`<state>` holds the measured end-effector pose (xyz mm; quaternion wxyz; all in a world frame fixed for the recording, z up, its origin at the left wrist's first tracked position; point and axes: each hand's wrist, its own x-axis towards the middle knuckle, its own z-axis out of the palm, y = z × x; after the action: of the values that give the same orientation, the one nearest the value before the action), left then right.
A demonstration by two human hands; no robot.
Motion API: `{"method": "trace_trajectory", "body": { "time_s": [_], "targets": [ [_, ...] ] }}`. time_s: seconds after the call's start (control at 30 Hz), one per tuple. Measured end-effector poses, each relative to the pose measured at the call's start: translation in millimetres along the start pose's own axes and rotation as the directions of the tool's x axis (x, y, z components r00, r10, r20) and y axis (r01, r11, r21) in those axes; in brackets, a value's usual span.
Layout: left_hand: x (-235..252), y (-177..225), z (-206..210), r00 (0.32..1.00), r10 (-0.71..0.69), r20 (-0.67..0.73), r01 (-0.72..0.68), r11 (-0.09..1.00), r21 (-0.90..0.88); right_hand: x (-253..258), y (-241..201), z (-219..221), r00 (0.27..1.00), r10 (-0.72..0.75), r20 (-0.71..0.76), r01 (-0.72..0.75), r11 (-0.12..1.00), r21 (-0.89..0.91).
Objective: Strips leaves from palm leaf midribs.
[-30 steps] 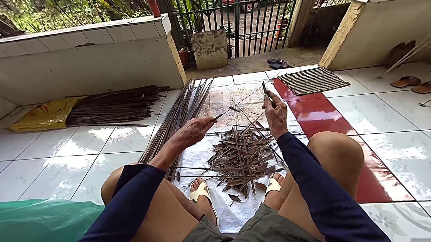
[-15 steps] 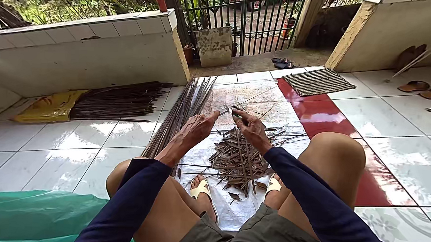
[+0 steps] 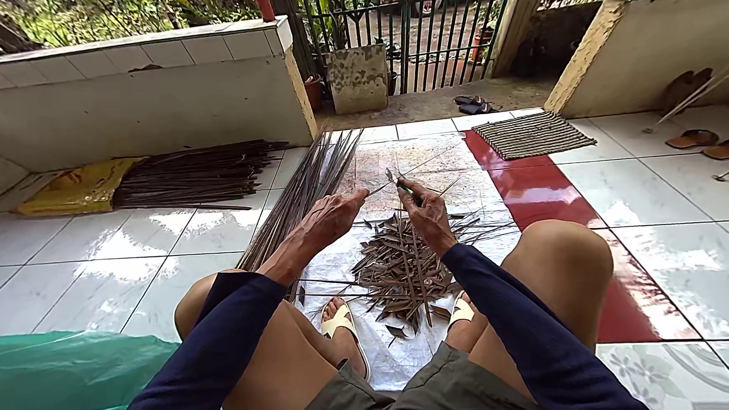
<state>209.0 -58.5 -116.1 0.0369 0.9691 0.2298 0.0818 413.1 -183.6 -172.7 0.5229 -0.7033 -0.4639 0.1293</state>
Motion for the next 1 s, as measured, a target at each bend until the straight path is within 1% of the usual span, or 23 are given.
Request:
{"method": "trace_trajectory", "body": {
  "time_s": [0.17,0.4,0.5,0.6,0.7,0.77,0.87,0.93,1.0],
  "targets": [
    [-1,-2,1,1.000,0.007,-0.005,-0.007,1.000,-0.012,-1,-1,-11,0.999,0.038,-0.026,-0.036,0.998,0.059],
    [-5,4,-4,1.000,0.010,-0.029,-0.010,1.000,-0.018,22,19,-17,0.997,0.053,-0.063,-0.045,0.991,0.128],
    [-6,4,-5,1.000,0.010,-0.025,-0.010,1.000,-0.019,28,23,-21,0.993,0.092,-0.072,-0.078,0.980,0.184],
    [-7,6,-8,1.000,-0.003,-0.005,0.002,1.000,-0.020,35,31,-25,0.988,0.122,-0.095,-0.101,0.974,0.202],
    [-8,5,-8,1.000,-0.008,0.005,0.008,1.000,-0.016,44,43,-32,0.972,0.182,-0.146,-0.150,0.966,0.209],
    [-9,2,-7,1.000,-0.005,0.000,0.005,1.000,-0.026,47,49,-40,0.959,0.204,-0.197,-0.154,0.958,0.241],
    [-9,-1,-10,1.000,-0.017,-0.005,0.017,0.996,-0.085,39,43,-47,0.955,0.168,-0.246,-0.089,0.949,0.303],
    [-8,-1,-13,0.999,-0.033,-0.009,0.031,0.991,-0.129,27,31,-45,0.968,0.131,-0.216,-0.066,0.956,0.284],
    [-4,0,-14,0.999,-0.037,-0.012,0.034,0.977,-0.211,14,17,-36,0.987,0.069,-0.144,-0.030,0.967,0.254]
  ]
}}
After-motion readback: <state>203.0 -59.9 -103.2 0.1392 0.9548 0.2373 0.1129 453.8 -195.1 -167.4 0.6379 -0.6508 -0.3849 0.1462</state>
